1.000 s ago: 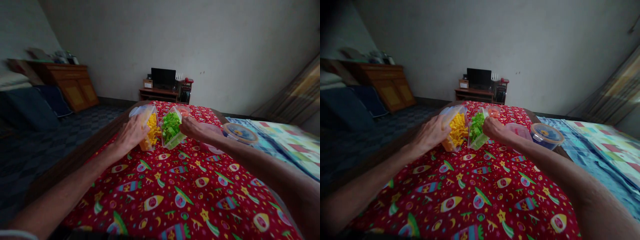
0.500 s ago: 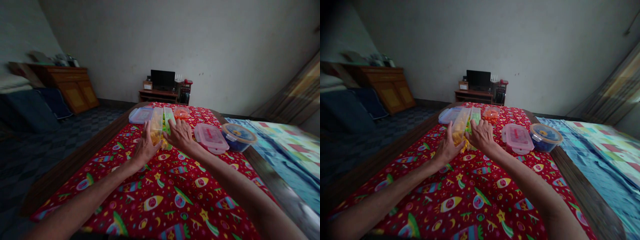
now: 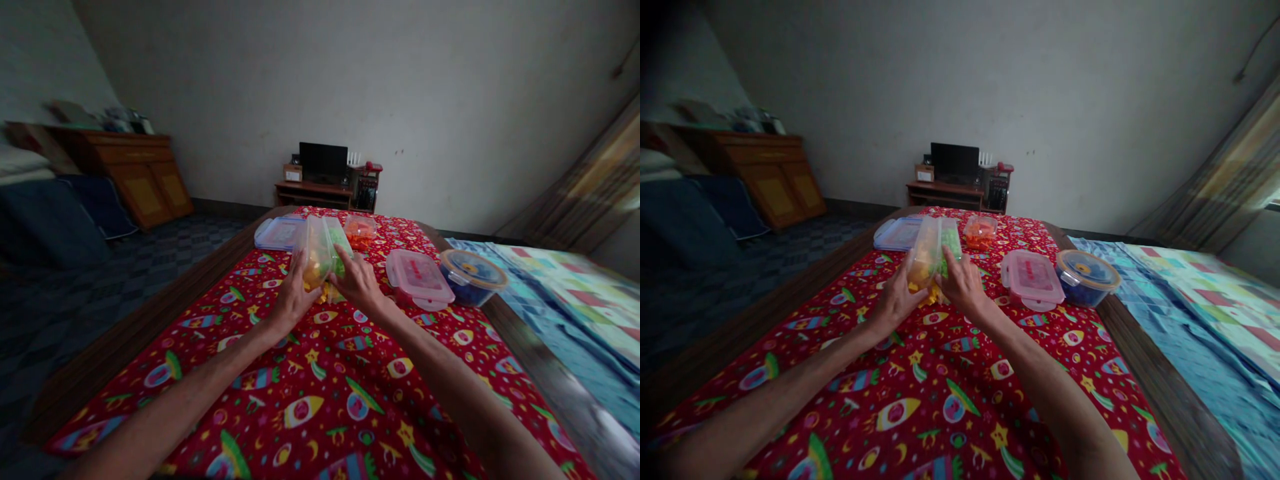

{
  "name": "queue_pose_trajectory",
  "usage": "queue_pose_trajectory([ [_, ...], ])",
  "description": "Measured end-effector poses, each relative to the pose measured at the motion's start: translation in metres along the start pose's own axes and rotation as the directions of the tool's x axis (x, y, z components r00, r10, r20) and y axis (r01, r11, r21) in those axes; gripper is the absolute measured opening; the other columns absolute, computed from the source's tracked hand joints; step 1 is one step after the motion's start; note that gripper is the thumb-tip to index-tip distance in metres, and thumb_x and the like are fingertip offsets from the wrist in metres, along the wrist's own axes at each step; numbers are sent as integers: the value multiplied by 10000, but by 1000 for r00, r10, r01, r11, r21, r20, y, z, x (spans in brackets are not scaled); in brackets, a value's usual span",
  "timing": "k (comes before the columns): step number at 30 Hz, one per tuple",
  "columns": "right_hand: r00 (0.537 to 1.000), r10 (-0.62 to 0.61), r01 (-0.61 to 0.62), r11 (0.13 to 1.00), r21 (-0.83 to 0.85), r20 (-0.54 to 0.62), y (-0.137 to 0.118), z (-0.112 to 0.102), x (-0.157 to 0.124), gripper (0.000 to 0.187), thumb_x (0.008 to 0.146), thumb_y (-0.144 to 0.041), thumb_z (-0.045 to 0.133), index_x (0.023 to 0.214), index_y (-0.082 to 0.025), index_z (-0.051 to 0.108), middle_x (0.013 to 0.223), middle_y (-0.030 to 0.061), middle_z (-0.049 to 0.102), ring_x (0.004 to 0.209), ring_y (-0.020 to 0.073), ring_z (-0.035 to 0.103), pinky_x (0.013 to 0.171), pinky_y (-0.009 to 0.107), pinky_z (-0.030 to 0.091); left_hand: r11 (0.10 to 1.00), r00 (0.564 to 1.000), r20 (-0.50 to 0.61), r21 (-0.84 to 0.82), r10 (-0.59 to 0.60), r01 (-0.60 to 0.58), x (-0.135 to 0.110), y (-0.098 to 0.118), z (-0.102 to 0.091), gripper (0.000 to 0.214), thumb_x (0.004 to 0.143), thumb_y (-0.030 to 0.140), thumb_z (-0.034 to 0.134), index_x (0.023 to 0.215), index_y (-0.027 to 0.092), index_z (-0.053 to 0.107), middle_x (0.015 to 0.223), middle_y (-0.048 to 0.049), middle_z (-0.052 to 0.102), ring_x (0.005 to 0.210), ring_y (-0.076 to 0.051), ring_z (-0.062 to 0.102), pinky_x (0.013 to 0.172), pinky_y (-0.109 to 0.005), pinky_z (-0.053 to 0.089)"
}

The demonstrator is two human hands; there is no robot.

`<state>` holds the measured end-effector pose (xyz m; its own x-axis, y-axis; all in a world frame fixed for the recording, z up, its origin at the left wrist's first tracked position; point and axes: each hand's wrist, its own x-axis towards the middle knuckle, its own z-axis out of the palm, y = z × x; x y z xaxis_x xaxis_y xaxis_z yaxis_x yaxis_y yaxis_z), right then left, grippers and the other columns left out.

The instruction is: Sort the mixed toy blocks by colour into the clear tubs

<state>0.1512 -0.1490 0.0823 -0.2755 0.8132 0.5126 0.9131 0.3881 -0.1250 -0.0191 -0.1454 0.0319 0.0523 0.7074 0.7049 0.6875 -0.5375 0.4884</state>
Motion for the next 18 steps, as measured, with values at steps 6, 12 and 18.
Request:
queue_pose_trajectory([
  [6,996,6,3,995,-100,91,-9,-8,1,608,918,-423,462,1483,-231,346,1129,162,582,838,236,606,744,331,461,997,998,-6,55,54,-54,-6,-12,-4,902,743,165,676,1503,230,195,1508,-122,371,1355,-288,399,1103,-442,383],
  [12,988,-5,30,986,-166,152,-12,-18,3,594,947,-450,391,1504,-271,286,1150,153,564,832,234,609,705,319,454,996,999,-29,89,23,-20,-5,-15,-7,910,731,184,694,1501,205,209,1476,-137,417,1303,-304,467,1073,-454,419],
  [18,989,-11,43,975,-216,147,-4,-24,2,579,955,-433,371,1501,-254,297,1158,155,570,848,229,613,701,307,449,994,1000,-21,112,-5,7,1,-15,-17,882,723,232,724,1480,182,276,1397,-136,516,1273,-299,501,1055,-421,442],
])
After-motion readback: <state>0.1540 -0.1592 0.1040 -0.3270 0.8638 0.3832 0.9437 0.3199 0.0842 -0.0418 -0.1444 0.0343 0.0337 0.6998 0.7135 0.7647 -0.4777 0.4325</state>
